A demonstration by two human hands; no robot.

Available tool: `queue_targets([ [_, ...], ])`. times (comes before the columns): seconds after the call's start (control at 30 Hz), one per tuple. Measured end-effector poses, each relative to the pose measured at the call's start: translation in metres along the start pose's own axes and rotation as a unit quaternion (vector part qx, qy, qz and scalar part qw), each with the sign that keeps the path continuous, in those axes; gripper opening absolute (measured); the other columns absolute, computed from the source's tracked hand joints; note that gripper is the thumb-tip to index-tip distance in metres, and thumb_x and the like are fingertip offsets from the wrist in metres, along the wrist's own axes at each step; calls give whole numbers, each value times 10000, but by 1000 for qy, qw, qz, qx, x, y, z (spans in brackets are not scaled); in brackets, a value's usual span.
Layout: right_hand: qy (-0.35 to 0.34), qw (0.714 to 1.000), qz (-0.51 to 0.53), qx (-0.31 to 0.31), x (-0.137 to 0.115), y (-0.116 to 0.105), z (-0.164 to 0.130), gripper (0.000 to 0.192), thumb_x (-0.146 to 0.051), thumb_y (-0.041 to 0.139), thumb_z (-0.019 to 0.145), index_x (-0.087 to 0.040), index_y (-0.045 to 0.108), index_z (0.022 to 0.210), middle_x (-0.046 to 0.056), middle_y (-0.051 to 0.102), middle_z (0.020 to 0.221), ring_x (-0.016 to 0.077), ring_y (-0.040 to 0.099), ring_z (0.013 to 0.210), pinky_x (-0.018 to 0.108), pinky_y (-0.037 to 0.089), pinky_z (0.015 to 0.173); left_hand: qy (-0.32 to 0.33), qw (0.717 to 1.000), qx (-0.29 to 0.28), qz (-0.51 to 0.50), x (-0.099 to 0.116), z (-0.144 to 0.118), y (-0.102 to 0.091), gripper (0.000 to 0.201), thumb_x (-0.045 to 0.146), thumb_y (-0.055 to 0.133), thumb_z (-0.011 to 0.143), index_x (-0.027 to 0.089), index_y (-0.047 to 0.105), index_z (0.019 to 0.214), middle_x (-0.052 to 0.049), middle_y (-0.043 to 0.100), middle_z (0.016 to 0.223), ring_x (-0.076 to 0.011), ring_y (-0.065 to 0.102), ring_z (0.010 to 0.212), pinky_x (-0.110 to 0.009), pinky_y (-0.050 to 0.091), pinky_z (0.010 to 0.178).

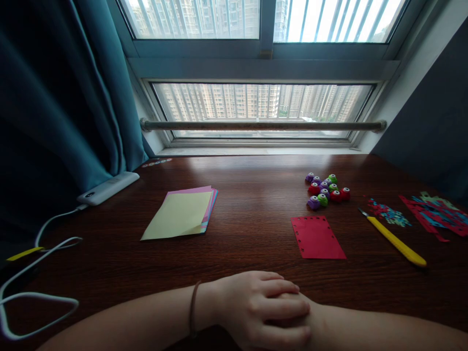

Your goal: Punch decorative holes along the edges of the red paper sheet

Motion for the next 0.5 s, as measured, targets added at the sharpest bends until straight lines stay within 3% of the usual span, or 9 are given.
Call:
queue_targets([
  [0.5, 5, 1000, 7, 10, 0, -1, 1, 349, -363, 375, 893, -209, 627, 1078, 132, 622, 1077, 299, 478, 1160, 475, 389, 943, 6, 1000, 4, 1, 1, 0, -2, 295, 424, 451, 868, 233, 581, 1052, -49, 574, 1162, -213, 546, 1045, -310, 491, 857],
])
Point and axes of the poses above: each hand's wrist, its own z-axis towards the middle knuckle, its own y-axis out of the palm, x = y × z, the point moved 10 cm from there along z, towards the middle knuckle
